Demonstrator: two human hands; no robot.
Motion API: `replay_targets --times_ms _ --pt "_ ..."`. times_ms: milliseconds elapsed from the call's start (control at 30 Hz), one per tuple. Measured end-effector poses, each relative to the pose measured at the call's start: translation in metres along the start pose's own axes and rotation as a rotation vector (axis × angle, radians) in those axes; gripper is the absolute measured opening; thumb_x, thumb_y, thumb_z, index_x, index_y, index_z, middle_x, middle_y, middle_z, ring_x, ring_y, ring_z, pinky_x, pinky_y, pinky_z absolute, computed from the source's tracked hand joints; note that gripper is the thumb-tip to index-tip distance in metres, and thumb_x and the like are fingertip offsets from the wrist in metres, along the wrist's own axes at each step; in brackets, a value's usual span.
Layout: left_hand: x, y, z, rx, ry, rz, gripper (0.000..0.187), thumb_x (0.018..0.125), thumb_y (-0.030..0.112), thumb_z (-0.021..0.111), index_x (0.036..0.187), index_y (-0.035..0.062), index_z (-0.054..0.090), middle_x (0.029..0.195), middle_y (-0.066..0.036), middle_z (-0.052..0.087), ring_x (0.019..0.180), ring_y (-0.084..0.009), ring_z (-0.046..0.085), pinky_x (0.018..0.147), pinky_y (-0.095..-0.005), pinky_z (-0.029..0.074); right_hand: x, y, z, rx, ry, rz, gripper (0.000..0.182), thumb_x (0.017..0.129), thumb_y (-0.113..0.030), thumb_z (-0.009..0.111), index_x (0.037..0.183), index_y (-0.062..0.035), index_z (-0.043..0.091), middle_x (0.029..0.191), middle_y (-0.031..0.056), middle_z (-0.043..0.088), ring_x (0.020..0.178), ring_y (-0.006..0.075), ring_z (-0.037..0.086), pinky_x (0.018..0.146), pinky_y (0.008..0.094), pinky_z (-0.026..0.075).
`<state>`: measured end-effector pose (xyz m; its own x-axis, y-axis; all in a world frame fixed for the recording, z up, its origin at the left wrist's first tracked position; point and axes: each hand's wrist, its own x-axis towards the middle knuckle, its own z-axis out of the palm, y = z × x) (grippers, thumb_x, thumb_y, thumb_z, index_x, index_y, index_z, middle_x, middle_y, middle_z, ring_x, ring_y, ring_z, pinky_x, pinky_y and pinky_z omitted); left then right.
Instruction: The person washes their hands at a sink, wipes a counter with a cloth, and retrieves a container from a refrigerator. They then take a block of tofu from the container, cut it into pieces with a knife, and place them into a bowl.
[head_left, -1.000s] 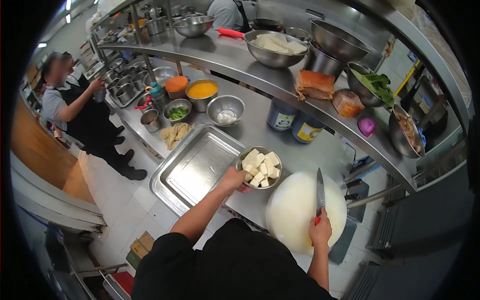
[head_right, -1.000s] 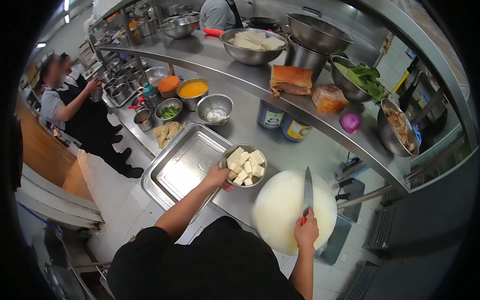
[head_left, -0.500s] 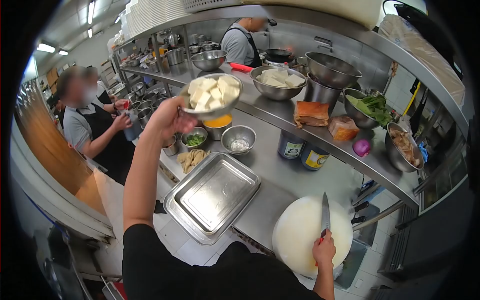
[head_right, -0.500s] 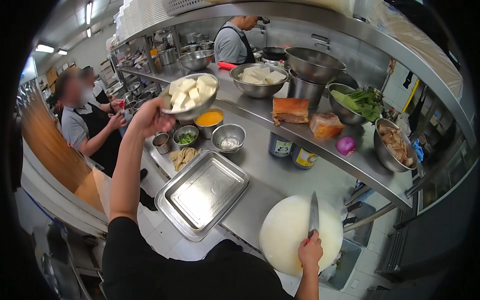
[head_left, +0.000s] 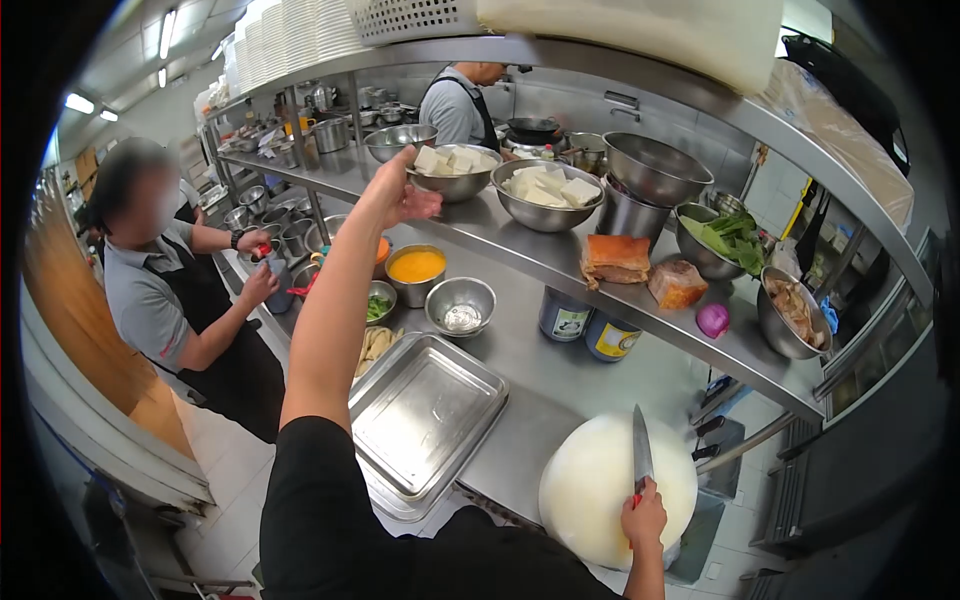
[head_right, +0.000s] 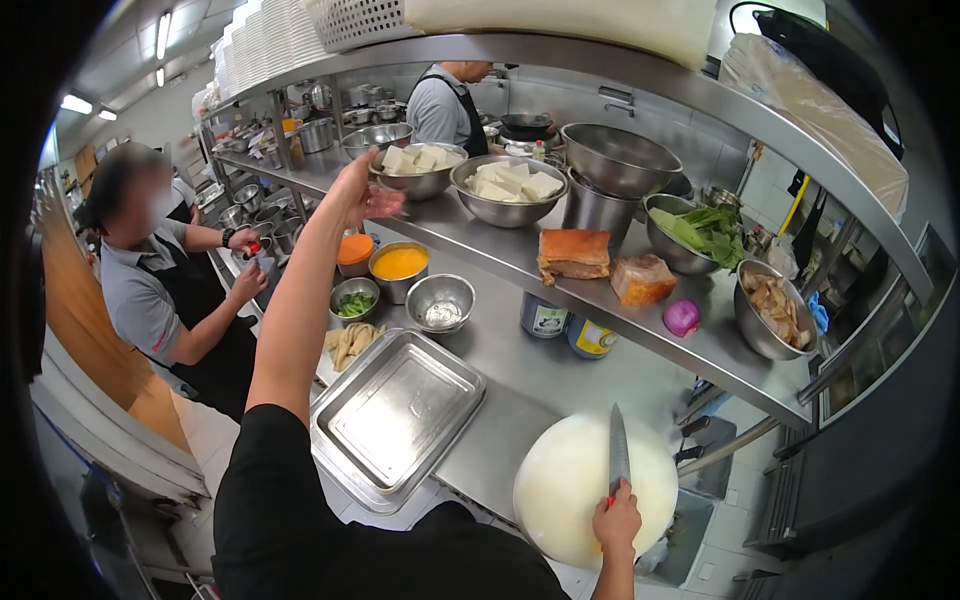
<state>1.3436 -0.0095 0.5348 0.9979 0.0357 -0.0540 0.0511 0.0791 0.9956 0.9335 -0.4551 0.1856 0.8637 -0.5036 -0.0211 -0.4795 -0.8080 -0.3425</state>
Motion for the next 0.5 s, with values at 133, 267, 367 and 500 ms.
replay_targets --times_ms 133,267,367,500 --pt "0.025 0.009 -0.021 0.478 0.345 0.228 0.065 0.091 0.033 0.053 0.147 0.0042 0.036 0.101 -0.027 0.069 0.079 -0.0329 0.073 0.064 -0.0407 0.060 -0.001 -0.007 -0.003 0.018 0.005 0.019 0.058 0.087 -0.021 0.064 0.139 -0.0081 0.042 0.111 0.0239 0.063 0.095 0.0437 0.065 0.085 0.0515 0.052" --pt "0.082 0.012 -0.044 1.156 0.581 0.272 0.085 0.086 0.030 0.057 0.160 0.0236 0.017 0.119 -0.023 0.068 0.107 -0.0369 0.068 0.092 -0.0449 0.054 0.001 -0.012 0.000 -0.002 0.022 0.045 0.059 0.087 -0.020 0.065 0.139 -0.0074 0.042 0.111 0.0238 0.063 0.095 0.0433 0.066 0.084 0.0509 0.052" --pt "0.114 0.005 -0.056 1.222 0.522 0.239 0.087 0.084 0.039 0.066 0.158 0.0279 0.020 0.124 -0.017 0.068 0.119 -0.0373 0.062 0.104 -0.0490 0.044 0.001 -0.016 0.000 -0.020 0.028 0.076 0.059 0.086 -0.019 0.065 0.139 -0.0065 0.043 0.110 0.0237 0.063 0.095 0.0430 0.066 0.084 0.0505 0.052" --pt "0.127 -0.008 -0.070 1.190 0.522 0.325 0.057 0.084 0.047 0.072 0.135 0.0223 0.060 0.117 -0.012 0.071 0.113 -0.0336 0.065 0.099 -0.0488 0.044 0.002 -0.016 0.007 -0.046 0.062 0.085 0.059 0.086 -0.019 0.065 0.139 -0.0053 0.043 0.108 0.0239 0.064 0.095 0.0428 0.066 0.084 0.0504 0.052"
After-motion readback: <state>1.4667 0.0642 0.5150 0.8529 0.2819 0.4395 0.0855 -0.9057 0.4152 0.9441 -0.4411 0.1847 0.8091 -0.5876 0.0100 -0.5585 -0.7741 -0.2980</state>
